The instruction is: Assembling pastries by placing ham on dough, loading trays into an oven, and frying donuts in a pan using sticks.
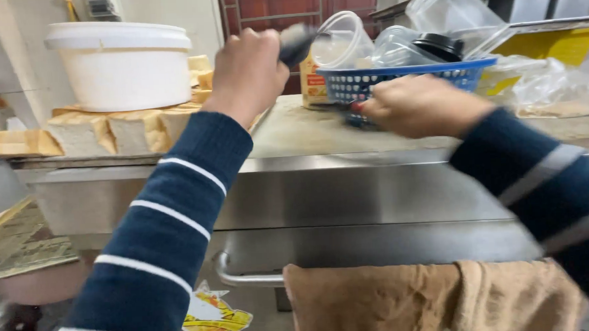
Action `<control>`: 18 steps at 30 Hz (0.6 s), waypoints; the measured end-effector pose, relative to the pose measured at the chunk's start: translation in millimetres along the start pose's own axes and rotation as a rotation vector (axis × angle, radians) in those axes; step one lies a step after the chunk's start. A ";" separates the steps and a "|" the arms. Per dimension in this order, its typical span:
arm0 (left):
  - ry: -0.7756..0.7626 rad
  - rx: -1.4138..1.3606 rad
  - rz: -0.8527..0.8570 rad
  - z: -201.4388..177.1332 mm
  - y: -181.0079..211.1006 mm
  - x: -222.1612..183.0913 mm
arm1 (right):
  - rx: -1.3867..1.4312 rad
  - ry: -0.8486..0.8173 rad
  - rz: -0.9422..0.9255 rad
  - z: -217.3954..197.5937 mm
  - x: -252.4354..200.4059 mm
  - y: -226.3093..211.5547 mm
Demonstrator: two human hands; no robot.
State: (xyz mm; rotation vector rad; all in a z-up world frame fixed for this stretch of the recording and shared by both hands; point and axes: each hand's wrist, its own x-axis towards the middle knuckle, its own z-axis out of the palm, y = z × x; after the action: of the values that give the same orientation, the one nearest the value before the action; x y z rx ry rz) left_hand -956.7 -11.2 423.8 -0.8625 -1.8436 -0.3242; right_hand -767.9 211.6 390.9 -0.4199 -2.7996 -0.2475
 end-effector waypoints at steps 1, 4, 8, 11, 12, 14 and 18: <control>-0.047 0.064 0.068 14.9 6.4 -4.7 | -0.057 0.185 -0.108 4.9 -13.7 32.5; -0.423 0.020 0.054 34.7 36.7 -17.7 | -0.042 0.263 0.018 -15.2 -89.7 66.1; -0.865 -0.107 -0.034 30.6 50.7 -10.7 | 0.235 0.199 0.468 -14.8 -164.0 90.9; -0.632 -0.274 -0.278 0.1 37.6 -15.5 | 0.852 0.405 0.429 7.4 -199.6 96.6; -0.633 -0.270 -0.275 -25.4 43.2 -34.3 | 0.856 0.406 0.430 25.9 -208.5 107.5; -0.162 -0.418 -0.231 -76.5 51.9 -72.3 | 1.332 0.487 0.340 62.1 -224.9 127.0; 0.502 -0.114 -0.001 -128.4 74.4 -232.7 | 1.874 0.308 -0.055 231.4 -220.2 270.1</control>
State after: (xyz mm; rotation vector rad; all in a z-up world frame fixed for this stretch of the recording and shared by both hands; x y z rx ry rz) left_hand -766.9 -128.4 261.4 -0.7714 -1.3689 -0.5934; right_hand -544.5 458.1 137.2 0.1805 -1.6191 1.8533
